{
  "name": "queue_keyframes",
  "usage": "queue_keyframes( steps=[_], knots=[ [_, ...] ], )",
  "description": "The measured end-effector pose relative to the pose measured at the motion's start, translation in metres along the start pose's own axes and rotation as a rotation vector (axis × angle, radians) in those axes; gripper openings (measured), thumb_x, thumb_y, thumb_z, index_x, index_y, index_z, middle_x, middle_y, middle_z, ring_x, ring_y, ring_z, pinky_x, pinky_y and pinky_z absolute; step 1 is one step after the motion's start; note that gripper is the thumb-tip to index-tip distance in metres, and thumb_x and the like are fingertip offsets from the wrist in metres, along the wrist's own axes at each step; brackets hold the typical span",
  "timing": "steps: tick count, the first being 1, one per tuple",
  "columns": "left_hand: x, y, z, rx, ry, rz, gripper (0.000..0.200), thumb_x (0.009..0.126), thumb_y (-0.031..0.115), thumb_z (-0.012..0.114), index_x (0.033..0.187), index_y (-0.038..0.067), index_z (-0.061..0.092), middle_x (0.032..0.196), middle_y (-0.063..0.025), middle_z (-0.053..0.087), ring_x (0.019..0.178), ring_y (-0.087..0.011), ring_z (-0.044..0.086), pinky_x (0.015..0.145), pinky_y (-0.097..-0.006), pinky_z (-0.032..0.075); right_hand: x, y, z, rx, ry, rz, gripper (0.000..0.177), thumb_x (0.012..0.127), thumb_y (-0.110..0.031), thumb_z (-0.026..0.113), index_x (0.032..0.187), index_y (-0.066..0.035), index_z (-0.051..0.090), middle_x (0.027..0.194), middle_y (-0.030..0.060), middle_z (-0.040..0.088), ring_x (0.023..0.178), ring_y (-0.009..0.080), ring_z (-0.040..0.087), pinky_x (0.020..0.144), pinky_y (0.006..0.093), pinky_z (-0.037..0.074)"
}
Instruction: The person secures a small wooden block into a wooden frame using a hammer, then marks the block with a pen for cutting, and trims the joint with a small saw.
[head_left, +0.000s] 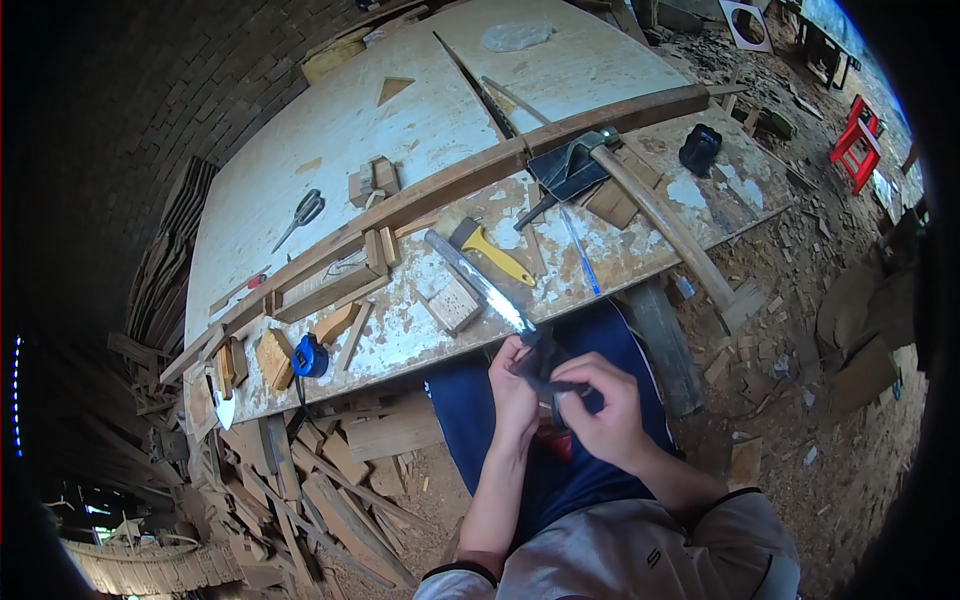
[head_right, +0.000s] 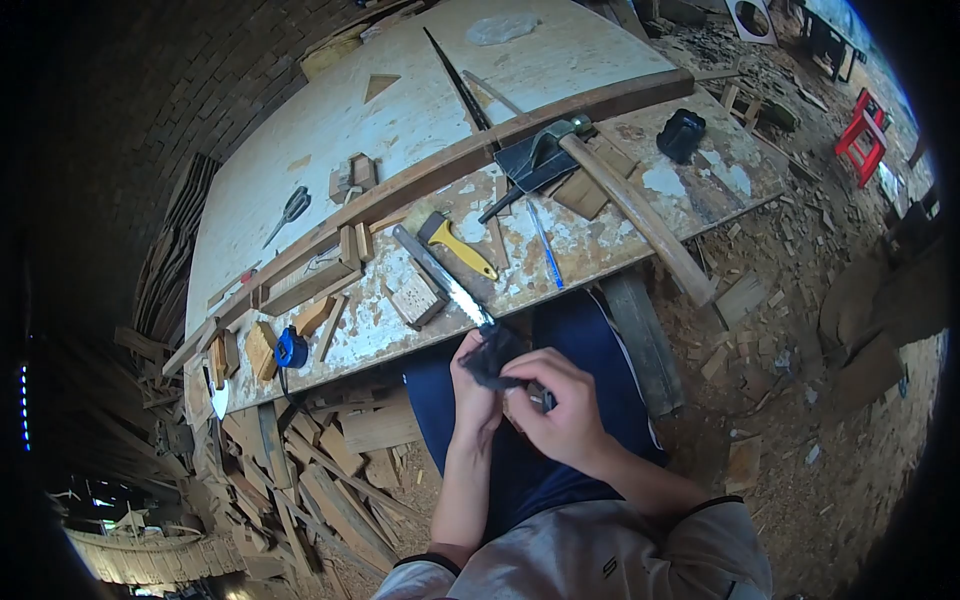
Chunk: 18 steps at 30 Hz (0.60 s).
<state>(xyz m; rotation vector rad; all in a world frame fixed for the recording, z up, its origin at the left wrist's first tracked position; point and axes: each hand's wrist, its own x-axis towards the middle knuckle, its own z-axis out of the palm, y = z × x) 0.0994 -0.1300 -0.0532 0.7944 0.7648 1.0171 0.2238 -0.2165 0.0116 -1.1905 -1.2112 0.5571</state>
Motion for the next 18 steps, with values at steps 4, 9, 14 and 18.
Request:
queue_keyframes(
  steps=[4,9,14,18],
  knots=[
    [0.006,0.008,-0.004,-0.29,-0.225,-0.166,0.016,0.108,0.006,0.061,0.123,0.001,0.066,0.107,-0.0115,0.077,0.1,-0.0254,0.079,0.089,-0.0389,0.067,-0.012,-0.01,0.008,-0.287,-0.042,-0.161,0.025,0.082,0.005,0.08,0.106,-0.001,0.079,0.107,0.0148,0.08,0.094,0.034,0.078,0.083,0.0406,0.063],
    [0.019,0.007,-0.013,-0.413,-0.413,-0.235,0.024,0.106,0.016,0.072,0.122,0.0,0.064,0.112,-0.0197,0.079,0.112,-0.0353,0.079,0.096,-0.0476,0.068,-0.034,-0.011,0.013,-0.302,-0.053,-0.073,0.027,0.089,0.003,0.077,0.116,-0.002,0.079,0.118,0.0152,0.081,0.096,0.0315,0.082,0.078,0.0383,0.068],
    [0.017,0.032,-0.006,-0.181,-0.403,-0.203,0.025,0.106,0.015,0.071,0.122,-0.002,0.066,0.12,-0.0228,0.079,0.117,-0.0344,0.078,0.107,-0.0466,0.061,-0.043,0.022,0.012,-0.4,-0.019,-0.097,0.031,0.095,0.002,0.075,0.125,-0.004,0.079,0.117,0.0175,0.08,0.091,0.0316,0.082,0.072,0.0393,0.066],
    [0.007,0.051,0.014,-0.043,-0.409,-0.126,0.023,0.102,0.016,0.075,0.116,-0.001,0.07,0.149,-0.0265,0.066,0.141,-0.0352,0.062,0.121,-0.0482,0.047,-0.032,0.05,-0.002,-0.43,0.073,-0.195,0.027,0.095,0.002,0.074,0.122,0.0,0.079,0.117,0.0248,0.079,0.091,0.0378,0.081,0.072,0.0422,0.065]
  ],
)
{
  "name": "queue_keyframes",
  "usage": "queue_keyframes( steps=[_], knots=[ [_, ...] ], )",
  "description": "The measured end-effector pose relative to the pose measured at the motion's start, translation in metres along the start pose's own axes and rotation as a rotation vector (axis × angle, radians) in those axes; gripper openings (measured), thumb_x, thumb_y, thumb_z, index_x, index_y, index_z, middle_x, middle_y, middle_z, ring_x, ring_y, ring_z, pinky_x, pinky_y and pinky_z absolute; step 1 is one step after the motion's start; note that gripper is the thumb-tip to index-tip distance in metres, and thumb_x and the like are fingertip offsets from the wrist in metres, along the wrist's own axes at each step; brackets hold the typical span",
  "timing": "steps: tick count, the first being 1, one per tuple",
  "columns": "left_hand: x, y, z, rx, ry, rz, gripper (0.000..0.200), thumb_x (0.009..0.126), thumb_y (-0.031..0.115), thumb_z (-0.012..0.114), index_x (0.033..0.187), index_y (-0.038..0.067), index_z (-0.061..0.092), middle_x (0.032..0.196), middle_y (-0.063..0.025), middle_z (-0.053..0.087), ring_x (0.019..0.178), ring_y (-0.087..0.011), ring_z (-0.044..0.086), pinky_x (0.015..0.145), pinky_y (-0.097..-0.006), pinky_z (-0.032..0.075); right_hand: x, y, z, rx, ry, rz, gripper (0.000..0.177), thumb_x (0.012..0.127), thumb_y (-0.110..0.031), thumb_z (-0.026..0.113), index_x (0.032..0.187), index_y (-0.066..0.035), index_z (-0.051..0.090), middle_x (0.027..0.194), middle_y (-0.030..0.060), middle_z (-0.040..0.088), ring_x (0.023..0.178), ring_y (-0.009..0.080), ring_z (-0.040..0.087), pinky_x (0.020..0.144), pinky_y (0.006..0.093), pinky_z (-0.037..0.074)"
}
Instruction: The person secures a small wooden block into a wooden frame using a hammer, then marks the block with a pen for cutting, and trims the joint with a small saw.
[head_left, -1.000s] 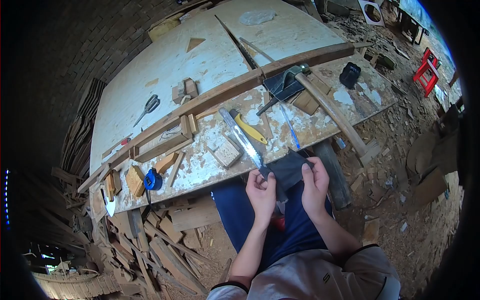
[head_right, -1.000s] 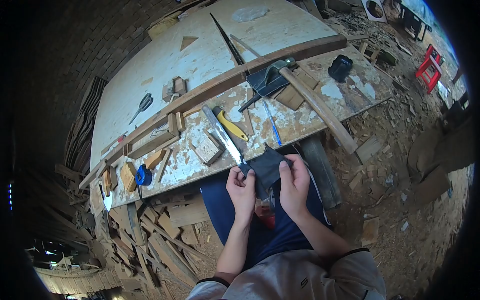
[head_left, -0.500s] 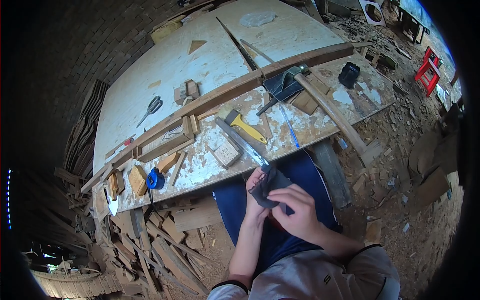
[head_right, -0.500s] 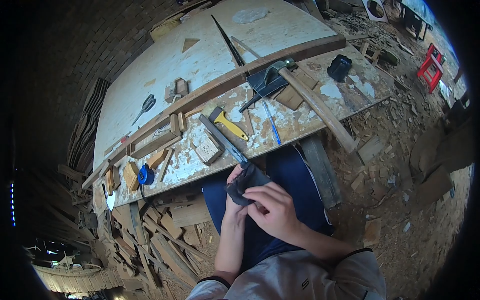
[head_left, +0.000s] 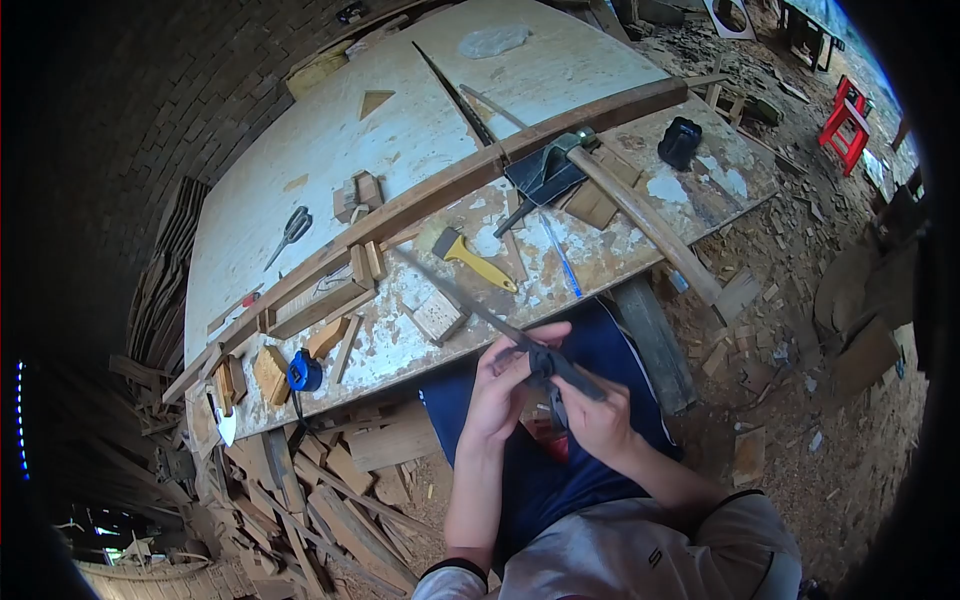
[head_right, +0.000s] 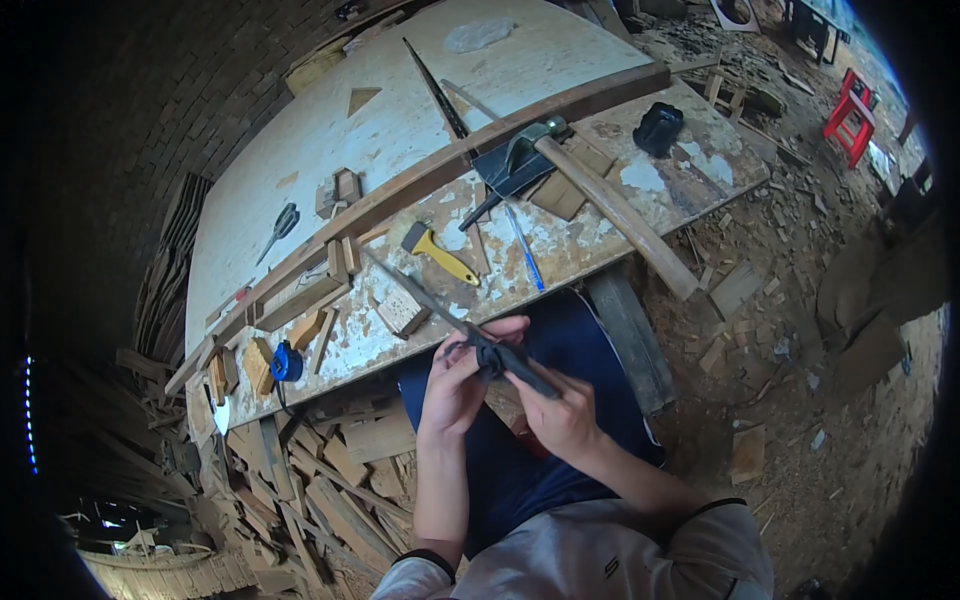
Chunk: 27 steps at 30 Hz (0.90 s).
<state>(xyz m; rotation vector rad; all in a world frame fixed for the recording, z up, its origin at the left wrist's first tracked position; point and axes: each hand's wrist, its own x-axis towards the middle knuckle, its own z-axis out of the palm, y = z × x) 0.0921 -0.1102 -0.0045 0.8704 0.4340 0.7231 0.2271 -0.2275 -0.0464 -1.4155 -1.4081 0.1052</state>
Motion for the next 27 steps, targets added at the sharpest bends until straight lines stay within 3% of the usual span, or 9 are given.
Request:
queue_keyframes(
  steps=[5,9,10,13,16,19,20,23,27],
  knots=[
    [-0.005,-0.001,0.002,0.095,-0.055,0.09,0.024,0.097,0.016,0.081,0.115,0.002,0.071,0.16,-0.031,0.053,0.151,-0.042,0.051,0.127,-0.0543,0.038,0.016,0.007,-0.012,0.3,0.005,0.162,0.018,0.098,0.005,0.066,0.112,0.008,0.076,0.128,0.0294,0.074,0.105,0.0401,0.079,0.083,0.0388,0.063],
    [-0.008,0.001,0.006,0.11,-0.032,0.108,0.022,0.096,0.015,0.082,0.113,0.003,0.072,0.165,-0.0311,0.048,0.156,-0.0415,0.046,0.129,-0.0545,0.035,0.025,0.001,-0.014,0.63,-0.094,0.27,0.047,0.095,0.001,0.075,0.139,0.004,0.061,0.137,0.0156,0.065,0.107,0.019,0.073,0.083,0.0315,0.059],
    [-0.008,0.001,0.007,0.103,-0.031,0.113,0.022,0.096,0.015,0.082,0.112,0.003,0.073,0.165,-0.0313,0.048,0.156,-0.0413,0.045,0.13,-0.0544,0.034,0.024,0.005,-0.016,0.639,-0.18,0.291,0.073,0.09,-0.001,0.082,0.154,-0.002,0.047,0.142,0.0108,0.056,0.107,0.0124,0.066,0.083,0.0283,0.057],
    [-0.008,0.001,0.006,0.14,-0.059,0.161,0.025,0.095,0.016,0.084,0.113,0.002,0.075,0.164,-0.0322,0.047,0.156,-0.0415,0.046,0.131,-0.0544,0.032,0.021,0.011,0.003,0.745,0.036,0.293,0.08,0.087,-0.003,0.087,0.155,-0.005,0.045,0.144,0.0107,0.057,0.108,0.0143,0.067,0.087,0.0278,0.055],
    [-0.01,0.003,0.004,0.196,-0.077,0.178,0.027,0.094,0.018,0.085,0.114,0.002,0.077,0.164,-0.0329,0.047,0.155,-0.0413,0.047,0.132,-0.0547,0.031,0.032,-0.009,-0.008,0.814,0.069,0.47,0.061,0.084,-0.004,0.089,0.137,-0.003,0.06,0.135,0.0086,0.064,0.108,0.0161,0.068,0.09,0.03,0.055],
    [-0.011,0.003,0.005,0.256,-0.075,0.205,0.027,0.093,0.019,0.086,0.114,0.003,0.08,0.163,-0.0327,0.049,0.154,-0.0412,0.049,0.132,-0.0547,0.031,0.037,0.017,-0.015,0.611,-0.135,0.112,0.036,0.082,-0.005,0.09,0.113,-0.001,0.072,0.122,0.0084,0.071,0.106,0.017,0.069,0.088,0.0312,0.055],
    [-0.011,0.003,0.004,0.264,-0.07,0.212,0.027,0.092,0.018,0.087,0.114,0.003,0.08,0.162,-0.0324,0.05,0.153,-0.0411,0.049,0.132,-0.0547,0.032,0.035,0.013,-0.018,0.687,-0.168,0.239,0.02,0.082,-0.004,0.089,0.095,0.0,0.075,0.11,0.0107,0.074,0.099,0.018,0.071,0.084,0.0308,0.054],
    [-0.012,0.003,0.001,0.289,-0.037,0.236,0.027,0.09,0.016,0.089,0.113,0.002,0.082,0.16,-0.0311,0.053,0.152,-0.0412,0.05,0.131,-0.0549,0.034,0.029,0.015,-0.022,0.72,-0.311,0.527,0.019,0.083,-0.002,0.088,0.096,0.0,0.075,0.105,0.0113,0.075,0.091,0.0198,0.071,0.079,0.0308,0.053],
    [-0.011,-0.004,-0.01,0.281,-0.052,0.287,0.024,0.089,0.004,0.085,0.114,0.002,0.082,0.156,-0.0258,0.058,0.154,-0.0392,0.049,0.131,-0.053,0.035,0.045,0.019,-0.026,0.538,-0.183,0.261,0.02,0.08,0.0,0.087,0.095,0.0,0.074,0.1,0.011,0.073,0.087,0.0218,0.072,0.077,0.0311,0.054]
  ],
)
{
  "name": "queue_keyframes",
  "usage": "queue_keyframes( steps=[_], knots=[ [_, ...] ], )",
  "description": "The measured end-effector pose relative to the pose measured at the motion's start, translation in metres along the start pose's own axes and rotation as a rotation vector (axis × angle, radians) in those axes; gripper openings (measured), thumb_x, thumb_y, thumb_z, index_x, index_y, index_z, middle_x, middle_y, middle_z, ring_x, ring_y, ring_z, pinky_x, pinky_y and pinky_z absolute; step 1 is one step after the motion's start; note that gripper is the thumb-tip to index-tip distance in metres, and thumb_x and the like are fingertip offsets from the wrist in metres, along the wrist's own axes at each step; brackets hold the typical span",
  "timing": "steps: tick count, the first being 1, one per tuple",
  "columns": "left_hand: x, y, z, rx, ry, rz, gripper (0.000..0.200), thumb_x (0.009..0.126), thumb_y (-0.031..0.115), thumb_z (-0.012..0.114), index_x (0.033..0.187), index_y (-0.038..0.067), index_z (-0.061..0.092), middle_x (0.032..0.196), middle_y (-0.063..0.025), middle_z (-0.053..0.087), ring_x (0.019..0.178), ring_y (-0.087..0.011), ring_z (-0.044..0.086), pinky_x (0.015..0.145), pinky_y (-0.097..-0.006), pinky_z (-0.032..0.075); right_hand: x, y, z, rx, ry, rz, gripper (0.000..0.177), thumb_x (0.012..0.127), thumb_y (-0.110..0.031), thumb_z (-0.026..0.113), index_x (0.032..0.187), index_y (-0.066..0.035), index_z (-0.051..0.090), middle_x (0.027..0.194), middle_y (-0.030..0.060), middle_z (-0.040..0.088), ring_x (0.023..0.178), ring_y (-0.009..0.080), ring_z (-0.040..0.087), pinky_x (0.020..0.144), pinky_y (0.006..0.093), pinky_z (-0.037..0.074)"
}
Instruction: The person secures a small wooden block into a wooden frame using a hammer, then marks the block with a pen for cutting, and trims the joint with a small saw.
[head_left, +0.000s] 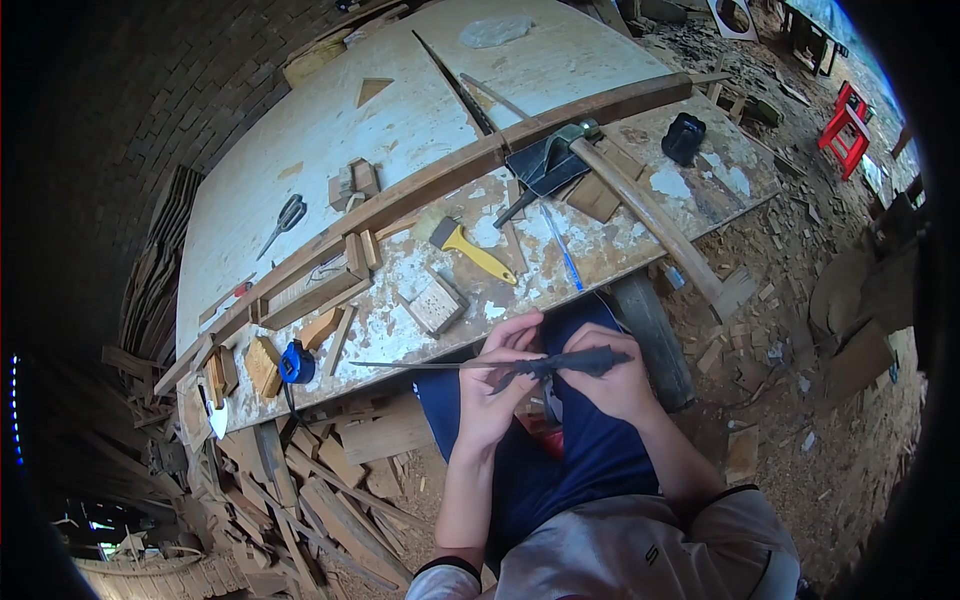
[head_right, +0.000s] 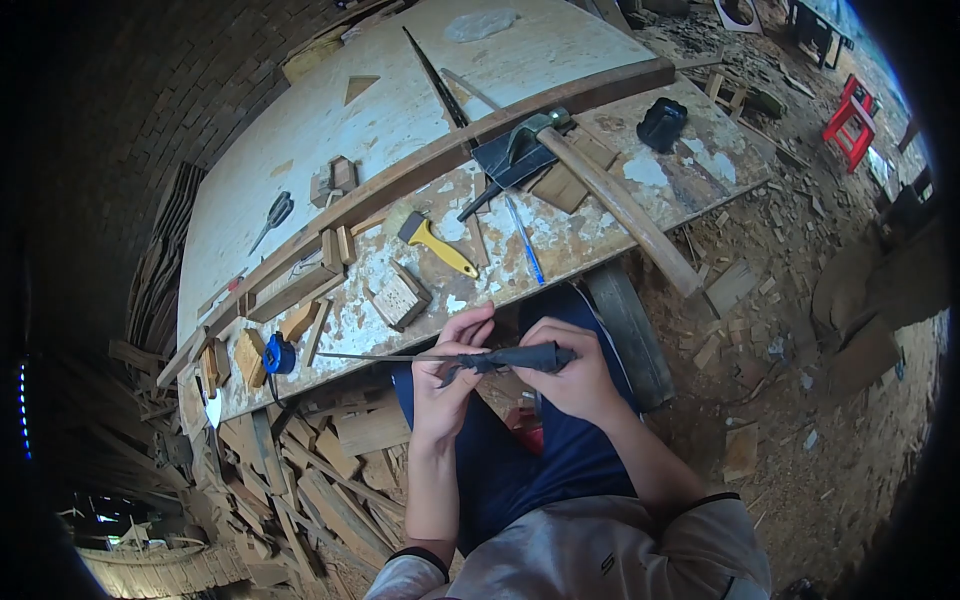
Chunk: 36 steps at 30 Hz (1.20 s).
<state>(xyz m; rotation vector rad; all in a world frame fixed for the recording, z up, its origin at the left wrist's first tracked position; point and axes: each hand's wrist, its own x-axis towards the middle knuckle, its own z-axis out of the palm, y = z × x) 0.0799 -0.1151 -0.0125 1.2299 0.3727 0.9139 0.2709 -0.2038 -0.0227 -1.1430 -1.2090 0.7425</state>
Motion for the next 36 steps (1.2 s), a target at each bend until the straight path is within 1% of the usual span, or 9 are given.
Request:
queue_keyframes(
  steps=[5,12,16,20,23,25,31,34,36],
  knots=[
    [-0.004,0.014,-0.006,0.08,-0.177,-0.076,0.027,0.087,-0.001,0.082,0.113,0.002,0.084,0.158,-0.0224,0.056,0.158,-0.0383,0.044,0.131,-0.0523,0.034,0.021,-0.003,-0.013,-0.2,0.109,-0.19,0.025,0.071,-0.006,0.094,0.092,-0.004,0.081,0.099,0.0087,0.069,0.089,0.0212,0.071,0.078,0.0315,0.055],
    [-0.019,0.019,-0.019,0.11,-0.142,-0.205,0.025,0.092,-0.011,0.075,0.115,-0.003,0.078,0.145,-0.0183,0.064,0.136,-0.0279,0.063,0.113,-0.0406,0.052,0.027,-0.026,-0.02,-0.236,0.05,-0.328,0.027,0.076,-0.004,0.093,0.102,-0.012,0.089,0.101,0.0056,0.068,0.083,0.0163,0.07,0.073,0.0292,0.056],
    [-0.025,0.017,-0.023,0.183,-0.101,-0.272,0.022,0.094,-0.012,0.072,0.115,-0.008,0.075,0.132,-0.0132,0.071,0.114,-0.0175,0.07,0.098,-0.0318,0.057,0.023,-0.032,-0.013,-0.054,-0.166,-0.123,0.025,0.08,-0.001,0.092,0.103,-0.01,0.089,0.105,0.0062,0.07,0.09,0.0164,0.07,0.077,0.0301,0.057],
    [-0.025,0.023,-0.021,0.273,-0.103,-0.262,0.022,0.092,-0.012,0.074,0.114,-0.008,0.076,0.124,-0.0116,0.073,0.107,-0.017,0.071,0.092,-0.0307,0.058,0.025,-0.048,-0.009,-0.096,-0.28,-0.032,0.046,0.083,-0.005,0.092,0.127,-0.006,0.08,0.11,0.0064,0.071,0.094,0.0161,0.07,0.082,0.0306,0.058],
    [-0.02,0.017,-0.022,0.345,-0.11,-0.082,0.026,0.089,-0.013,0.076,0.113,-0.005,0.079,0.122,-0.0126,0.074,0.107,-0.0182,0.072,0.09,-0.031,0.058,0.021,-0.043,-0.006,-0.172,-0.375,0.075,0.049,0.087,-0.005,0.089,0.133,-0.003,0.072,0.106,0.011,0.073,0.092,0.0219,0.073,0.084,0.0348,0.06],
    [-0.016,0.025,-0.019,0.414,-0.113,-0.125,0.028,0.087,-0.013,0.077,0.112,-0.002,0.08,0.118,-0.0114,0.072,0.104,-0.0187,0.072,0.089,-0.0311,0.057,0.019,-0.038,-0.001,-0.218,-0.382,0.051,0.033,0.094,-0.009,0.081,0.125,-0.001,0.071,0.101,0.0184,0.074,0.093,0.0338,0.076,0.081,0.0417,0.06],
    [-0.006,0.038,-0.015,0.553,-0.174,-0.083,0.027,0.083,-0.009,0.083,0.108,0.0,0.082,0.112,-0.0082,0.062,0.102,-0.0181,0.067,0.089,-0.0313,0.056,0.014,-0.036,0.001,-0.454,-0.59,0.103,0.027,0.103,-0.017,0.068,0.123,0.001,0.067,0.098,0.0253,0.074,0.094,0.0475,0.072,0.078,0.0526,0.056],
    [-0.004,0.046,-0.021,0.539,-0.227,-0.08,0.027,0.08,-0.004,0.088,0.106,0.0,0.082,0.115,-0.0088,0.06,0.104,-0.0192,0.066,0.09,-0.0317,0.055,0.001,-0.036,0.011,-0.308,-0.559,0.219,0.032,0.102,-0.015,0.068,0.128,0.003,0.065,0.1,0.0281,0.074,0.094,0.049,0.072,0.078,0.0542,0.056],
    [-0.005,0.052,-0.017,0.616,-0.125,-0.035,0.028,0.077,0.0,0.092,0.103,0.001,0.081,0.117,-0.0099,0.061,0.107,-0.0205,0.066,0.092,-0.0333,0.055,-0.012,-0.022,0.014,-0.168,-0.512,0.219,0.032,0.105,-0.015,0.064,0.131,0.004,0.065,0.097,0.025,0.074,0.086,0.0392,0.075,0.076,0.0461,0.057]
  ],
)
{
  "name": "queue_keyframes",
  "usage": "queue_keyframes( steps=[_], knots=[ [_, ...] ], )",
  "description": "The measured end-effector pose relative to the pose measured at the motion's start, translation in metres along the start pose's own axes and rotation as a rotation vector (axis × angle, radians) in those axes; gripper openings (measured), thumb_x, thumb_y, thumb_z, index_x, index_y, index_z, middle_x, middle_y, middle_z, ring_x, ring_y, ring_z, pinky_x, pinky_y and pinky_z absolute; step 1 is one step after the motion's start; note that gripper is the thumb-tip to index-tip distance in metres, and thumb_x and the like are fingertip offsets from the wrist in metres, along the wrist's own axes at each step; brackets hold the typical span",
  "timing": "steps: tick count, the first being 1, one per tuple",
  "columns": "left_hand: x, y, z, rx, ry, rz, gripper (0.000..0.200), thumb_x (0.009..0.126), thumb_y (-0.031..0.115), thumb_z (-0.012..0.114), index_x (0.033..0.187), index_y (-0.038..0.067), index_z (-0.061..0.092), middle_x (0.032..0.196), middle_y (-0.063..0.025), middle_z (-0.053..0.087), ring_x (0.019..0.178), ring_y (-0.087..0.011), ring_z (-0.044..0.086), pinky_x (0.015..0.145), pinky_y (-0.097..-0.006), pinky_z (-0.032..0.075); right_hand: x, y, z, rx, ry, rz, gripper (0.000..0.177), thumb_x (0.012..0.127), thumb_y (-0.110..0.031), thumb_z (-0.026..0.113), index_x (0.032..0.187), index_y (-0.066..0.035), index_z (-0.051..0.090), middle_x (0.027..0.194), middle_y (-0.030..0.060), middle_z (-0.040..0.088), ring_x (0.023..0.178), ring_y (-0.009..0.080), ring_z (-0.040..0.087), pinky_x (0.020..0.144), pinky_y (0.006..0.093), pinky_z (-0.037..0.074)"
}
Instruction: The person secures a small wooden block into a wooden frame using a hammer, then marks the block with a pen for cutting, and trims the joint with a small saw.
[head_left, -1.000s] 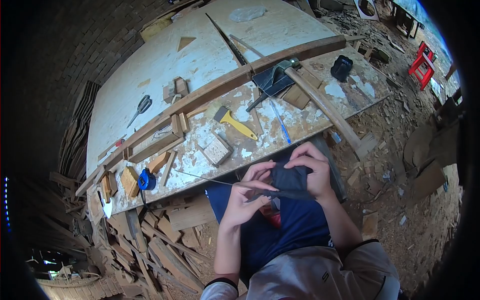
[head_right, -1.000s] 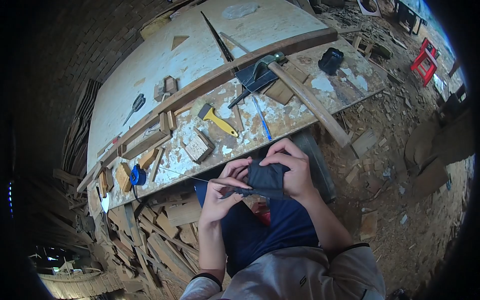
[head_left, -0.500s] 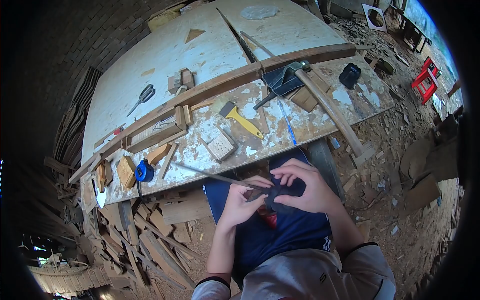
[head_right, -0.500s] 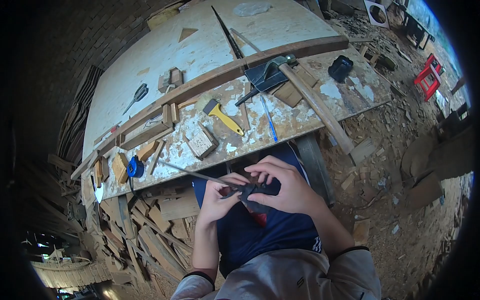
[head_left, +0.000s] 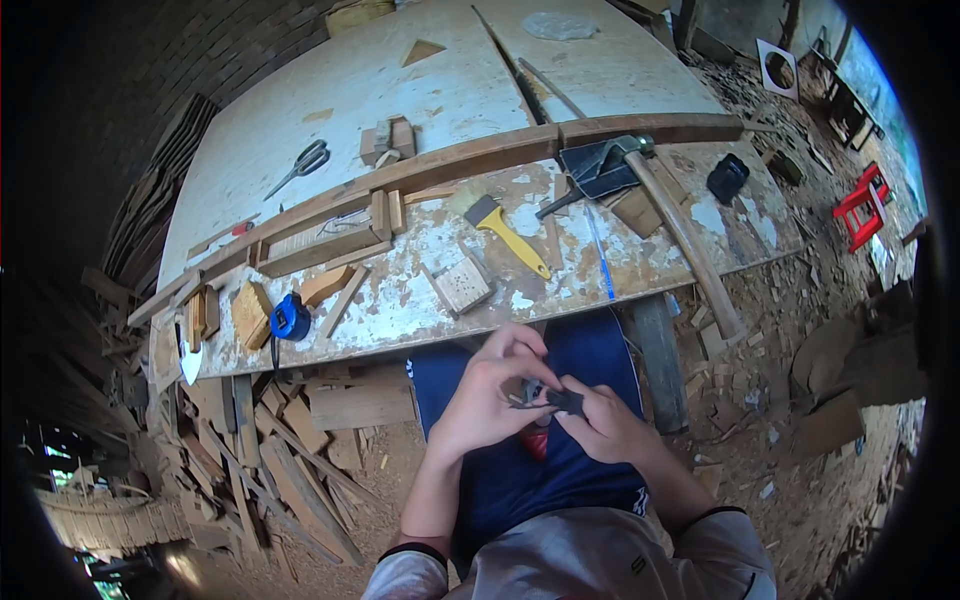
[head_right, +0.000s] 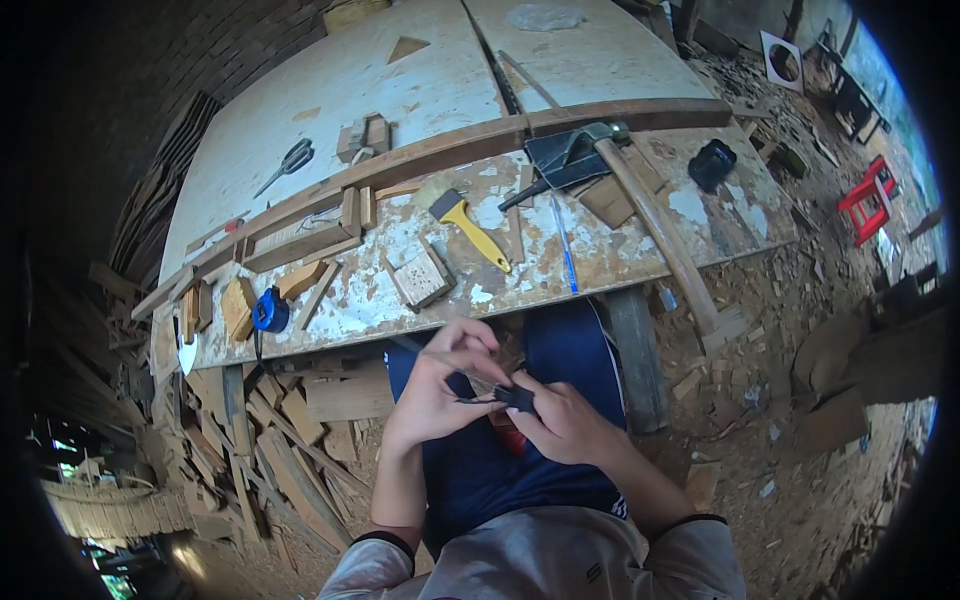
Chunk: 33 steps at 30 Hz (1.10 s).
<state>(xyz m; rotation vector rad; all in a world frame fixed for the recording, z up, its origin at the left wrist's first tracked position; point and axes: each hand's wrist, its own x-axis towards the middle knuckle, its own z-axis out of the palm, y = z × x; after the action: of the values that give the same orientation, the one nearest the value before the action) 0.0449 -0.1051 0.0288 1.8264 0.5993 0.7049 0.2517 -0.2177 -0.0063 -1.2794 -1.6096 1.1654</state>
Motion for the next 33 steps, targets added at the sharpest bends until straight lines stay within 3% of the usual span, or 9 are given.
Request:
queue_keyframes(
  steps=[2,3,6,7,9,13,16,19,33],
  knots=[
    [0.001,0.012,0.006,0.148,0.239,-0.024,0.029,0.072,0.006,0.096,0.096,0.002,0.08,0.119,-0.0111,0.065,0.112,-0.0219,0.066,0.096,-0.0361,0.054,-0.001,0.008,0.006,0.174,0.071,-0.086,0.032,0.107,-0.016,0.062,0.132,0.004,0.065,0.095,0.0202,0.073,0.081,0.0303,0.075,0.074,0.0406,0.056],
    [0.001,0.013,0.003,0.148,0.27,-0.049,0.033,0.069,0.011,0.099,0.092,0.003,0.077,0.121,-0.0138,0.068,0.115,-0.0253,0.068,0.098,-0.0382,0.055,0.001,0.008,0.012,0.254,0.137,-0.106,0.029,0.112,-0.017,0.058,0.129,0.005,0.066,0.092,0.0118,0.07,0.077,0.0193,0.068,0.072,0.0351,0.053],
    [-0.009,-0.008,-0.024,0.168,0.286,0.055,0.035,0.068,0.014,0.1,0.093,0.004,0.078,0.121,-0.0153,0.071,0.117,-0.0263,0.068,0.099,-0.0395,0.055,-0.002,0.033,0.026,0.28,0.206,0.071,0.025,0.114,-0.016,0.055,0.123,0.004,0.067,0.087,0.0077,0.07,0.072,0.0172,0.066,0.068,0.0354,0.052],
    [-0.008,-0.019,-0.029,0.322,0.509,0.118,0.034,0.069,0.017,0.1,0.092,0.004,0.079,0.124,-0.0172,0.073,0.12,-0.0277,0.069,0.1,-0.0414,0.056,-0.001,0.039,0.03,0.307,0.224,0.101,0.026,0.115,-0.019,0.054,0.119,0.003,0.067,0.083,0.0056,0.066,0.069,0.0135,0.061,0.065,0.0324,0.049],
    [0.003,-0.023,-0.045,0.619,0.713,0.197,0.049,0.073,0.02,0.1,0.114,0.003,0.079,0.135,-0.0183,0.071,0.13,-0.0328,0.067,0.108,-0.0463,0.054,0.003,0.044,0.042,0.361,0.263,0.165,0.03,0.117,-0.024,0.052,0.112,0.001,0.067,0.077,0.0014,0.059,0.063,0.006,0.052,0.059,0.0265,0.044],
    [0.01,-0.047,-0.058,0.587,0.619,0.107,0.072,0.072,0.021,0.1,0.136,0.003,0.072,0.146,-0.0171,0.067,0.137,-0.0366,0.064,0.115,-0.0489,0.052,0.017,0.054,0.059,0.031,0.442,-0.023,0.027,0.116,-0.02,0.053,0.105,0.002,0.066,0.074,0.004,0.061,0.062,0.0118,0.058,0.059,0.0309,0.047],
    [0.006,-0.055,-0.055,0.486,0.588,0.103,0.07,0.07,0.02,0.101,0.132,0.003,0.075,0.146,-0.0158,0.066,0.135,-0.0354,0.065,0.114,-0.0474,0.052,0.025,0.059,0.063,-0.041,0.43,-0.005,0.024,0.114,-0.016,0.053,0.102,0.002,0.064,0.072,0.0094,0.061,0.06,0.0227,0.061,0.059,0.0368,0.048],
    [0.004,-0.053,-0.055,0.521,0.55,0.114,0.065,0.067,0.019,0.102,0.126,0.005,0.079,0.14,-0.0155,0.067,0.131,-0.0351,0.067,0.111,-0.0461,0.053,0.028,0.062,0.068,-0.134,0.387,-0.045,0.014,0.111,-0.008,0.056,0.102,0.002,0.061,0.074,0.0213,0.064,0.066,0.0439,0.068,0.06,0.0473,0.05],
    [0.007,-0.052,-0.058,0.494,0.557,0.095,0.056,0.065,0.02,0.095,0.118,0.009,0.08,0.14,-0.0116,0.073,0.122,-0.0327,0.071,0.104,-0.0438,0.056,0.023,0.081,0.079,-0.195,0.407,0.01,0.015,0.111,-0.008,0.056,0.1,0.001,0.062,0.07,0.0172,0.06,0.062,0.039,0.067,0.058,0.0454,0.049]
  ],
)
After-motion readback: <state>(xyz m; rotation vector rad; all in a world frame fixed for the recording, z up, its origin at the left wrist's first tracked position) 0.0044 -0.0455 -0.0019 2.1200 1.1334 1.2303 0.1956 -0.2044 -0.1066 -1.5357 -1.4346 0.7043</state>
